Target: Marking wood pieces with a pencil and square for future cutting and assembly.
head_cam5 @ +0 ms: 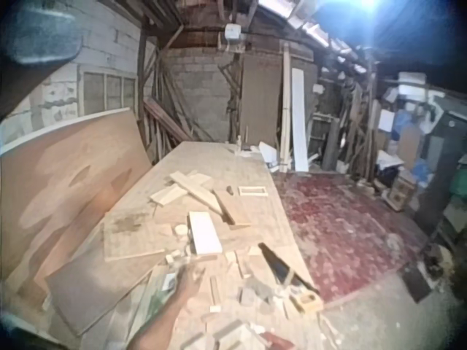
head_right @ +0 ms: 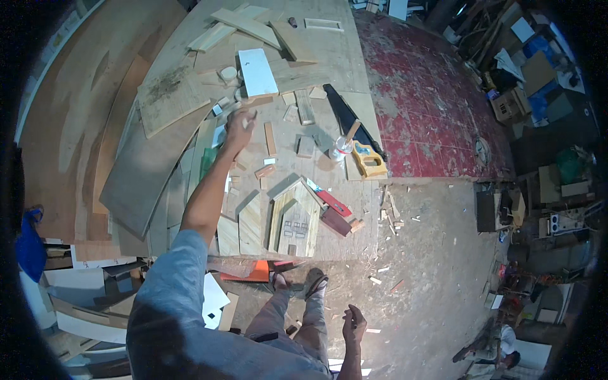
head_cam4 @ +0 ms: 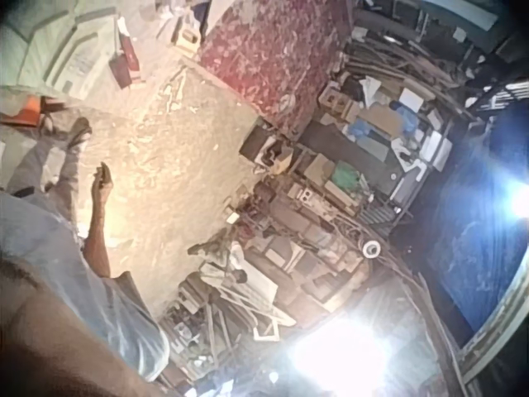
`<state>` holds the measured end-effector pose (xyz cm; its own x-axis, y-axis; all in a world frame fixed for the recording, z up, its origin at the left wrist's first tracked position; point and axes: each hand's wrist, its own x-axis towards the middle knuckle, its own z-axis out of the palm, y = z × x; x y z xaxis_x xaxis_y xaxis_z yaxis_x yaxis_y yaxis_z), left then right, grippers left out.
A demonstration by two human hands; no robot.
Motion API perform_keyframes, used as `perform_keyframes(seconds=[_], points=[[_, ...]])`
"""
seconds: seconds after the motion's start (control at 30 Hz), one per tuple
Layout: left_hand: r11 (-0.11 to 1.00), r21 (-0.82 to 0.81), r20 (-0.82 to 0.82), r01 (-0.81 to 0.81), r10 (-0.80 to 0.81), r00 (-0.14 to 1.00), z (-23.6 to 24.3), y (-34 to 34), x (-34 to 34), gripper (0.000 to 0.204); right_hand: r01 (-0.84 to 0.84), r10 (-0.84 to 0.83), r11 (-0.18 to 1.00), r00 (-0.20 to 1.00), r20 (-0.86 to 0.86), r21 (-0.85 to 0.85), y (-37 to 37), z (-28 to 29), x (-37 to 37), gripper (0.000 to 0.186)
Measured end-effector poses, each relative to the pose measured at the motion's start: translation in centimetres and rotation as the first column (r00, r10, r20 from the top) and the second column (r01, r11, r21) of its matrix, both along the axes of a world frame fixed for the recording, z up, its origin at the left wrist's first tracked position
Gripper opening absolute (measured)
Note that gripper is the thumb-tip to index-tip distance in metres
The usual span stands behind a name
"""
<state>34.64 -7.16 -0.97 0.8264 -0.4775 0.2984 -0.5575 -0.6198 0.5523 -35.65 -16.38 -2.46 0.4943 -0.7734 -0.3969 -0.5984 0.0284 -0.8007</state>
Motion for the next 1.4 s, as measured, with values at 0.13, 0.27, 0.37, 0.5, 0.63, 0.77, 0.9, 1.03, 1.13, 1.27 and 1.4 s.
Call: perform_keyframes(seconds=[0.13, 0.27, 0.37, 0.5, 0.63, 0.77, 0.9, 1.03, 1.13, 1.27, 1.4], points=[[0.531, -0.79, -0.573, -0.307, -0.461, 0.677, 4.8, -0.9, -0.9, 0.031, 0.006, -0.006, 1.0, 1.0, 0.025, 0.0, -0.4, 0.6, -0.1, 0.029], [0.525, -0.789, -0.589, -0.319, -0.501, 0.634, 7.2, 1.1, -4.0, 0.048, -0.035, 0.035, 0.999, 0.999, 0.029, -0.019, -0.7, 0.5, 0.5, 0.028], [0.623, -0.742, -0.603, -0.248, -0.458, 0.653, 10.1, 2.3, -7.1, 0.059, -0.065, 0.066, 0.998, 0.996, 0.057, -0.027, -1.2, 1.1, 1.7, 0.029], [0.733, -0.661, -0.609, -0.157, -0.403, 0.683, 10.8, 2.4, -10.0, 0.065, -0.109, 0.113, 0.993, 0.989, 0.098, -0.053, -1.1, 1.4, 2.6, 0.03], [0.786, -0.614, -0.609, -0.067, -0.418, 0.674, 8.4, 3.3, -11.1, 0.07, -0.151, 0.152, 0.988, 0.988, 0.036, -0.031, -1.3, 0.3, 2.6, 0.027], [0.83, -0.554, -0.692, -0.056, -0.422, 0.586, 2.7, 3.8, -16.8, 0.069, -0.165, 0.166, 0.986, 0.984, 0.064, -0.017, -0.5, 2.3, 4.1, 0.028], [0.915, -0.391, -0.805, -0.103, -0.285, 0.52, -1.9, 4.2, -21.7, 0.052, -0.142, 0.142, 0.99, 0.987, 0.07, -0.006, 0.3, 1.8, 3.6, 0.029], [0.922, -0.357, -0.865, -0.148, -0.266, 0.425, -4.1, 4.9, -25.4, 0.036, -0.167, 0.167, 0.986, 0.983, 0.079, -0.009, 0.9, 1.6, 2.7, 0.03], [0.922, -0.351, -0.877, -0.165, -0.262, 0.403, -4.3, 5.6, -27.0, 0.032, -0.172, 0.172, 0.985, 0.982, 0.073, -0.007, 1.4, 1.5, 2.2, 0.03], [0.948, -0.269, -0.915, -0.171, -0.196, 0.353, -5.0, 6.4, -28.6, 0.027, -0.157, 0.156, 0.988, 0.983, 0.101, 0.003, 1.6, 1.6, 2.1, 0.03], [0.959, -0.204, -0.917, -0.195, -0.117, 0.381, -5.4, 6.9, -30.4, 0.027, -0.136, 0.14, 0.99, 0.98, 0.144, -0.035, 1.9, 2.3, 3.0, 0.029]])
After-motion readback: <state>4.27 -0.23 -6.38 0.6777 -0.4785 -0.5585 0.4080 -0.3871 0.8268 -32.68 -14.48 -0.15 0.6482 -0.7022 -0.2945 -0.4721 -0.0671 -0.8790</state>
